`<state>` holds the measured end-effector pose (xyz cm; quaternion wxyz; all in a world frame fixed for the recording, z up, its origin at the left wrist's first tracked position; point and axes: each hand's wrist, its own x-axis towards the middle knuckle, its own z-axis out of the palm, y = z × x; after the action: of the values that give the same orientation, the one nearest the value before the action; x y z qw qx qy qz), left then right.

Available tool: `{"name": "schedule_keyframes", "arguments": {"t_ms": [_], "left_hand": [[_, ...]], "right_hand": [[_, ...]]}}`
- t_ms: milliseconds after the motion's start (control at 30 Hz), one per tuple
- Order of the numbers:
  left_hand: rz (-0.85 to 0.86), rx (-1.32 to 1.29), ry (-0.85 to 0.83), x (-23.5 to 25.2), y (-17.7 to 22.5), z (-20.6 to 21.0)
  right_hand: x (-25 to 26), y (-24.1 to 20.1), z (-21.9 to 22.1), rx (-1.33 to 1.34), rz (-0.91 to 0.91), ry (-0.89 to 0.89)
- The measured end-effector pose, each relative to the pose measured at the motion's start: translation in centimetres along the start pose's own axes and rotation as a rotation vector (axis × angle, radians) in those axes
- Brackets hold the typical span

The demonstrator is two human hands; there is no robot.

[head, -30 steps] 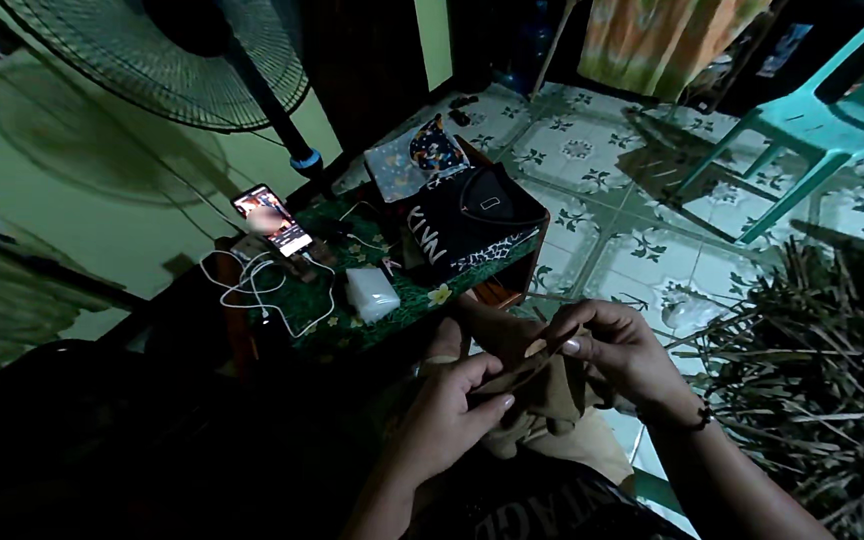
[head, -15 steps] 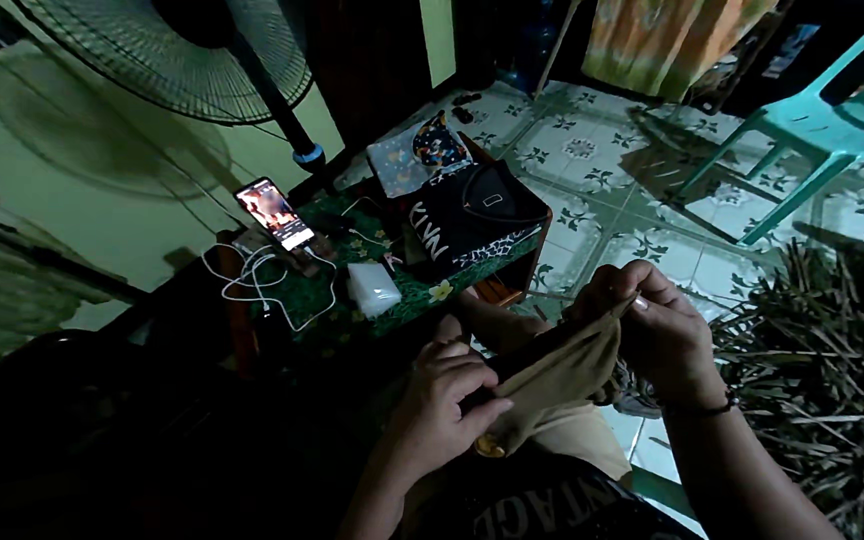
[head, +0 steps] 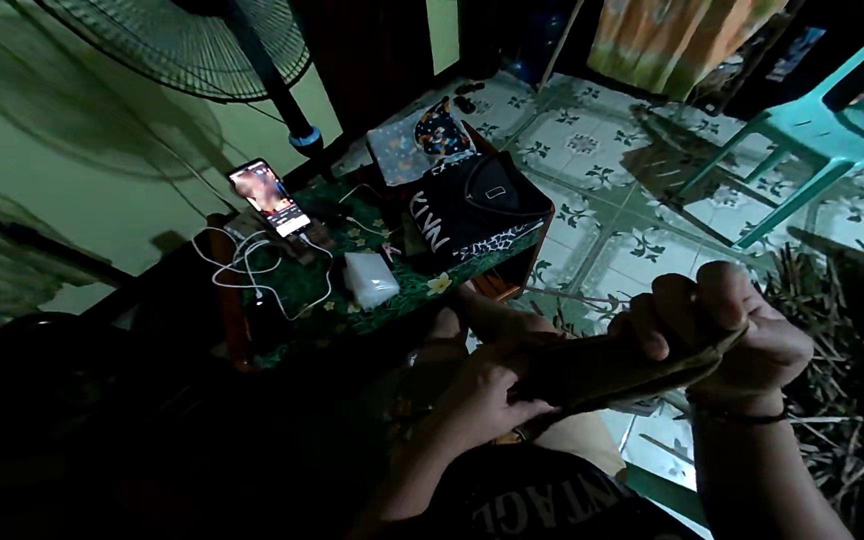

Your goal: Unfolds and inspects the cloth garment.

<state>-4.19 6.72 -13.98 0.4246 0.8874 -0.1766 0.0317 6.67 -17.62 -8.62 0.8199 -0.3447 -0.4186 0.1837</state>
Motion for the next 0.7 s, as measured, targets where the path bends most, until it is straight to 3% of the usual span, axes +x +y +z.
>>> {"name": "schedule_keyframes", "arguments": {"t_ms": [133,300,533,700], "left_hand": [[0.061,0.11,0.172,0.0,-1.0,-2.1],[0.159,0.093,0.198,-0.2,-0.7,-4.4],[0.134,-0.119,0.336,0.6,-0.6,-5.0],[0.128,-0.144,0.373,2.0,0.2,-4.5]], "right_hand": [[0.1,-0.7,-0.3,-0.087,-0.043,0.129],[0.3,-0.4,-0.7,-0.151,-0.025,0.219],[0.6,0.7,-2.1,-0.337,0.148,0.309],[-0.9,5.6,-2.2,-0.466,0.405,0.13]]}}
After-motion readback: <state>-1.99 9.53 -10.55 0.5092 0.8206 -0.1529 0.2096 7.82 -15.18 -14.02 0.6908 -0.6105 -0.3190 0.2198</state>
